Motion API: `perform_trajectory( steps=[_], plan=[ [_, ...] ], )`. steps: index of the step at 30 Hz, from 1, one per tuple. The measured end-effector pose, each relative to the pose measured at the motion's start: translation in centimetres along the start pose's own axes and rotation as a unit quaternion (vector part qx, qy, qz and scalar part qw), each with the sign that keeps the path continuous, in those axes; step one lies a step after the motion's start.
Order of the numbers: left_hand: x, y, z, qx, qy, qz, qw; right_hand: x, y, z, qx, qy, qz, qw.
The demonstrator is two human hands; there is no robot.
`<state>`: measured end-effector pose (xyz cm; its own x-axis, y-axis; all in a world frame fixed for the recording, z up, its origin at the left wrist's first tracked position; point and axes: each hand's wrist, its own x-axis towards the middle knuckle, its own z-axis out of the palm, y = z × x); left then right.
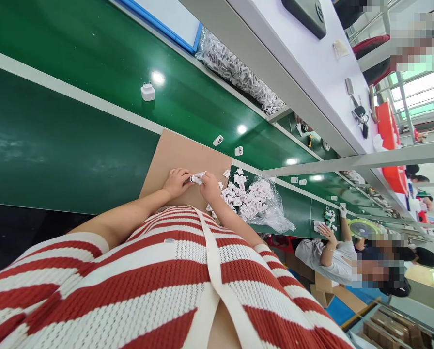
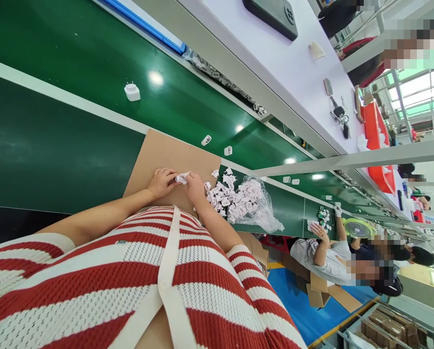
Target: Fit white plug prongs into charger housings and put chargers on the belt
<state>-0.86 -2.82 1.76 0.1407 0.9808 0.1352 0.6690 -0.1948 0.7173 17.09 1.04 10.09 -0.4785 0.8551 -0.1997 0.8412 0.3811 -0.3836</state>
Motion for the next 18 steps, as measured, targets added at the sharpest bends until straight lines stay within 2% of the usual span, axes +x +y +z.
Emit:
perform_trajectory(
  steps=[5, 12, 18],
  plan=[
    [-0.10, 0.18, 0.04, -0.006, -0.002, -0.008, 1.000, 0.60, -0.37, -0.18, -0.070, -0.047, -0.030, 0.996],
    [-0.21, 0.28, 0.10, -0.016, 0.004, -0.001, 1.000, 0.09, -0.22, -0.30, -0.088, -0.037, -0.042, 0.995],
    [-0.26, 0.42, 0.02, -0.013, 0.012, -0.005, 1.000, 0.50, -0.34, -0.07, -0.097, -0.054, -0.053, 0.992]
  ],
)
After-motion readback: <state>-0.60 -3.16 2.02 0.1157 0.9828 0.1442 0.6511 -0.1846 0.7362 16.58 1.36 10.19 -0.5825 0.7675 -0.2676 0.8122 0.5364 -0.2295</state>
